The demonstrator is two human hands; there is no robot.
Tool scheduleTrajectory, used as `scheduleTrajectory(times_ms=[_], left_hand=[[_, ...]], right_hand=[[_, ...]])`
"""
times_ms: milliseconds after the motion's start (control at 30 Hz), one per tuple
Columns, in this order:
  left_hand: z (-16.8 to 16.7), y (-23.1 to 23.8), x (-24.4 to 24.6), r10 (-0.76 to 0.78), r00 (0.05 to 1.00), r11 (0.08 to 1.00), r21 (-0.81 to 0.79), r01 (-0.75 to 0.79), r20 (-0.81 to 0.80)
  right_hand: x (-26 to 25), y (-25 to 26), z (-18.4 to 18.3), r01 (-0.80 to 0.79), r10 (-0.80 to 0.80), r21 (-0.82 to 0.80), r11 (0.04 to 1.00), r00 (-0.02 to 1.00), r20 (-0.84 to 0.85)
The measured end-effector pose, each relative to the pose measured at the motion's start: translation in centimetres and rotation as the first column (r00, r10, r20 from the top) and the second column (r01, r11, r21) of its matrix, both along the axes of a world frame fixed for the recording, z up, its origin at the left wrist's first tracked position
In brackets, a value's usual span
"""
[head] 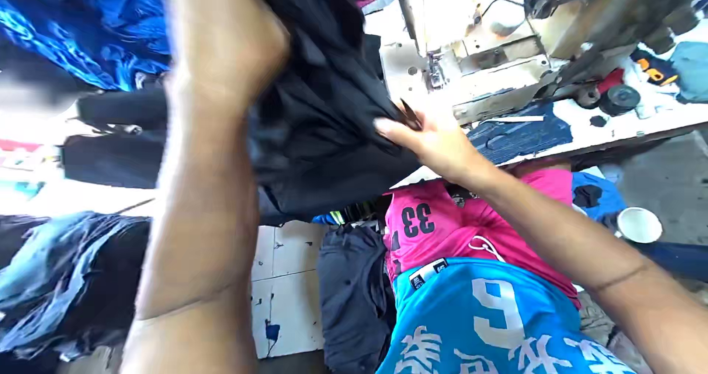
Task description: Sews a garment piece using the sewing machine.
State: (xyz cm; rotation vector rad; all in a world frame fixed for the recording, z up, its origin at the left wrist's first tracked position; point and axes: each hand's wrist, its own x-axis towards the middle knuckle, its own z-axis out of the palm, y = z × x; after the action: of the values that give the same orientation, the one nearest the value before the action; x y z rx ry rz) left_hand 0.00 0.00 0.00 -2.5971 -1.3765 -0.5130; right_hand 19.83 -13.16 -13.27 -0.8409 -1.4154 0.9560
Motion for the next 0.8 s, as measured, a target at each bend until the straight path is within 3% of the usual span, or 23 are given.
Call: scheduleTrajectory(times_ms=[100, 200, 233, 367, 533, 633, 733, 800], left_hand=[[-6.9, 1.4, -1.2, -0.312, 0.947, 0.846, -0.432, 0.313, 0.075], [-9.8, 1.4, -1.3, -0.459, 0.819, 0.579, -0.584, 0.569, 0.344], [-9.6, 1.1, -1.0, -0.47, 0.791, 0.541, -0.58, 0.609, 0.391], [-7.6, 0.2, 0.6, -0.506, 0.805, 0.667, -0.452, 0.593, 0.309], [-6.8, -0.7, 2.7, -0.451, 0.847, 0.782, -0.333, 0.527, 0.281], [-7.3, -0.9, 3.4, -0.377, 0.87, 0.86, -0.229, 0.456, 0.318], [-8.4, -1.4, 4.2, -0.281, 0.879, 0.929, -0.119, 0.35, 0.385], [-9.2, -2.1, 4.9, -0.262, 0.844, 0.927, -0.123, 0.355, 0.468]], right_hand=[[3.3, -2.5, -7.3, 0.142, -0.133, -0.257, 0.956, 0.99, 0.052], [4.6, -3.5, -10.2, 0.198, -0.164, -0.338, 0.92, 0.978, 0.128], [4.7, -3.5, -10.3, 0.204, -0.163, -0.335, 0.92, 0.976, 0.146], [4.4, -2.6, -9.4, 0.23, -0.181, -0.231, 0.945, 0.96, 0.211], [3.8, -0.5, -8.4, 0.371, -0.346, -0.057, 0.927, 0.904, 0.249], [4.0, 0.4, -8.3, 0.304, -0.3, -0.084, 0.949, 0.952, 0.058], [4.8, -1.3, -6.0, 0.11, -0.153, -0.23, 0.967, 0.971, -0.181], [5.6, -2.2, -5.0, -0.03, -0.065, -0.263, 0.964, 0.935, -0.347]])
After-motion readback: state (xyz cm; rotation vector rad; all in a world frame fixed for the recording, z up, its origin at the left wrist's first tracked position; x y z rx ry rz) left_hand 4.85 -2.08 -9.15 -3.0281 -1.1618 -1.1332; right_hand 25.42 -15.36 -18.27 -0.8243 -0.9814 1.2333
